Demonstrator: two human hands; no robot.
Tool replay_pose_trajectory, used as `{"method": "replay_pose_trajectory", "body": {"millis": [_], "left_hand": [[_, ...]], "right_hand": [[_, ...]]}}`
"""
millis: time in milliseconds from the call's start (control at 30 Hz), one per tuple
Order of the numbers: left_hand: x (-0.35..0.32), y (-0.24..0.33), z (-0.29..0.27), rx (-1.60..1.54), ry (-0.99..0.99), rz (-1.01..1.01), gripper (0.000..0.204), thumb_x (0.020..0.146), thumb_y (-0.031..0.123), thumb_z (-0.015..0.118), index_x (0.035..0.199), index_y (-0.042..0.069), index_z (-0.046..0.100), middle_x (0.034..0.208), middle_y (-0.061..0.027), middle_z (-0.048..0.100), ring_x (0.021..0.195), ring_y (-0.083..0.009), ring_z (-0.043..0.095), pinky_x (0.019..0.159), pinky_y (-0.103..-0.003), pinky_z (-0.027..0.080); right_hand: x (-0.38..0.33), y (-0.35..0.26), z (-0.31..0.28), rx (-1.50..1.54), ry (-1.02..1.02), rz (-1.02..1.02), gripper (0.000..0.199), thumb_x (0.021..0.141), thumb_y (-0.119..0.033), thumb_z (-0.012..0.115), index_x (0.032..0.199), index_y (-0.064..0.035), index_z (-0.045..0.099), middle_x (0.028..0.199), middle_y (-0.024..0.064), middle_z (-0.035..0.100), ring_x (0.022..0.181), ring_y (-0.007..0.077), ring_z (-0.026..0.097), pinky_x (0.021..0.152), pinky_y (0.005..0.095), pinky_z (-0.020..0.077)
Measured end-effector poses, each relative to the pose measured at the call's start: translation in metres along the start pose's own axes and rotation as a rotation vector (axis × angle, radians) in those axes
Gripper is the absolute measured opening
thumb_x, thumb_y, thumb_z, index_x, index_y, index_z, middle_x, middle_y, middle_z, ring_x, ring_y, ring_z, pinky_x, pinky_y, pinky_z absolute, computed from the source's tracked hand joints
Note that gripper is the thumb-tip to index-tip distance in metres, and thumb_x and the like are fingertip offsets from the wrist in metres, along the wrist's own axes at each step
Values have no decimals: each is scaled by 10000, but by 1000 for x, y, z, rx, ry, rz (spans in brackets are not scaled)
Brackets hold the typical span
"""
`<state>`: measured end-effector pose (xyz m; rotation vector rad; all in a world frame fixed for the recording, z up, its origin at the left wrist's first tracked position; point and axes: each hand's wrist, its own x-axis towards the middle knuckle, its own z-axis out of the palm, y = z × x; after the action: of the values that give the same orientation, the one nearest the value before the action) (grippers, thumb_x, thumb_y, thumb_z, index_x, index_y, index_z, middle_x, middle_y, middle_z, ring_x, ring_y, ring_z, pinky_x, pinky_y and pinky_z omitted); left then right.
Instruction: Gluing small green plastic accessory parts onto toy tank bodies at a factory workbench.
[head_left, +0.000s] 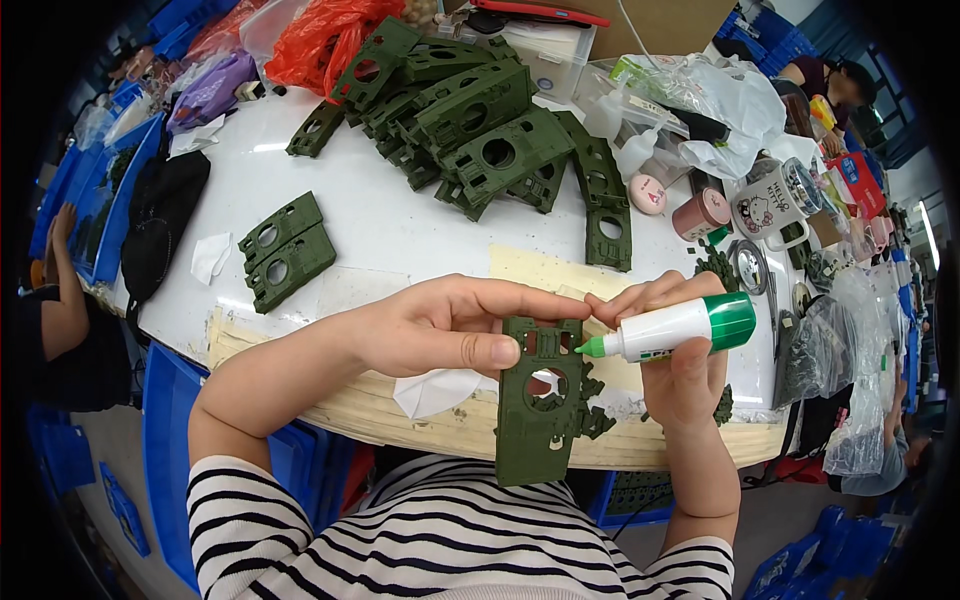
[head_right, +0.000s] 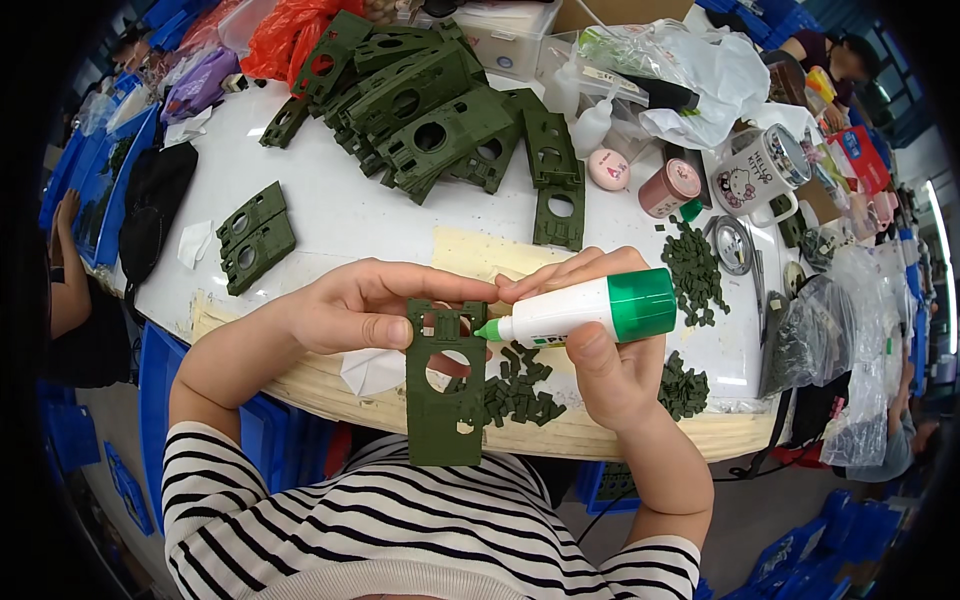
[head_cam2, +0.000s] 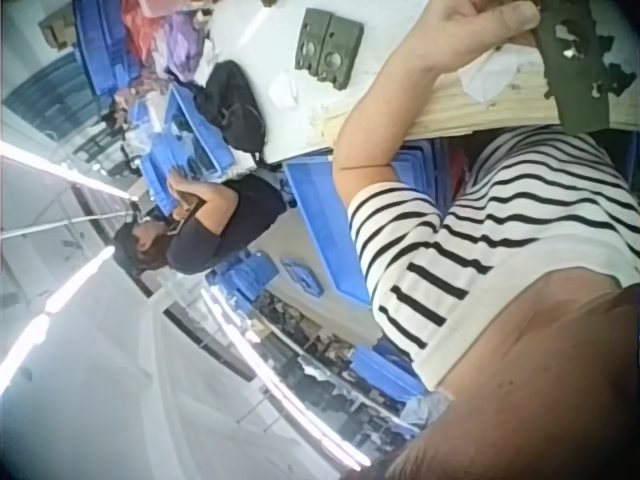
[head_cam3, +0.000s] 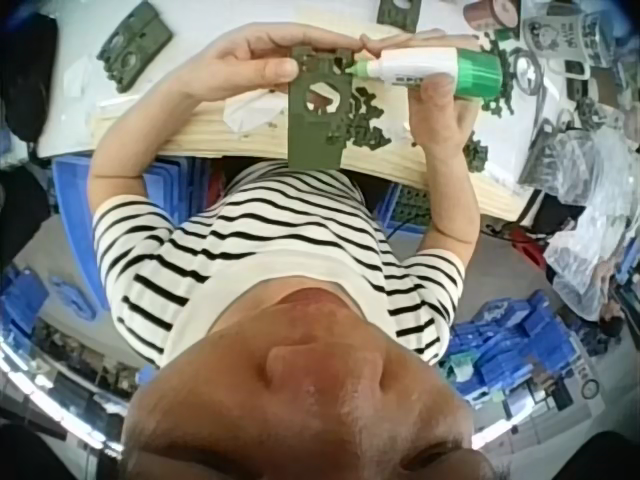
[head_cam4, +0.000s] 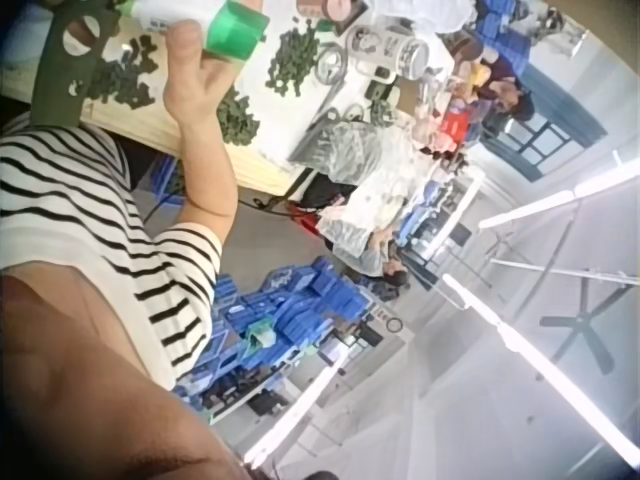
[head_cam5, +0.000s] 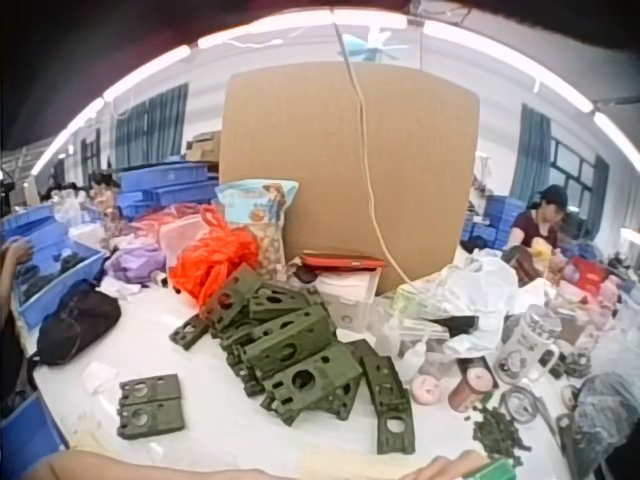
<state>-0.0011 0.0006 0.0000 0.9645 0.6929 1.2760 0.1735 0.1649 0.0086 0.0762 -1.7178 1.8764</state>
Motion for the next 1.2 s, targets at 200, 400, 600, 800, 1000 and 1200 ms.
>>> {"method": "replay_pose_trajectory", "body": {"millis": [200, 400, 600, 800, 1000, 1200], "left_hand": [[0, -2, -1, -2, -9, 9, 521, 962, 156, 521, 1423, 5, 331, 1451, -117, 379, 1270, -203, 447, 1021, -374, 428], [0, -1, 0, -55, -7, -8, 522, 960, 156, 524, 1423, 8, 333, 1454, -113, 378, 1277, -205, 440, 1020, -372, 429], [0, 1, 2, -47, -5, -13, 533, 959, 179, 531, 1425, 12, 332, 1455, -109, 379, 1278, -199, 439, 1013, -358, 433], [0, 1, 1, 0, 0, -3, 538, 960, 184, 530, 1428, 14, 327, 1440, -113, 399, 1271, -200, 447, 1011, -357, 434], [-1, 2, 2, -68, -6, -22, 544, 959, 179, 533, 1433, 18, 320, 1407, -117, 435, 1257, -197, 459, 1009, -357, 433], [4, -3, -3, 35, 46, 70, 678, 844, 125, 678, 1400, -51, 332, 1424, -153, 399, 1284, -243, 428, 1069, -388, 358]], "right_hand": [[0, 0, 0, -15, -18, -11, 421, 920, -399, 572, 1009, -1, 466, 905, 186, 585, 916, 291, 640, 812, 406, 539], [0, -1, 0, -4, -21, -6, 407, 920, -378, 578, 1016, 1, 464, 916, 190, 576, 925, 298, 638, 817, 415, 540], [-1, 0, 0, -10, -27, -11, 405, 920, -374, 580, 1017, 0, 461, 921, 189, 574, 927, 297, 636, 815, 415, 539], [-1, -1, -1, -14, -22, 6, 423, 925, -412, 556, 1017, -11, 461, 925, 185, 585, 928, 288, 636, 818, 406, 535], [2, -3, -1, 176, 35, 109, 447, 936, -458, 510, 1019, -21, 460, 925, 164, 598, 932, 282, 638, 848, 430, 524], [1, -5, -5, 139, 149, 93, 517, 923, -545, 464, 985, -32, 454, 895, 127, 565, 924, 279, 614, 912, 493, 490]]}}
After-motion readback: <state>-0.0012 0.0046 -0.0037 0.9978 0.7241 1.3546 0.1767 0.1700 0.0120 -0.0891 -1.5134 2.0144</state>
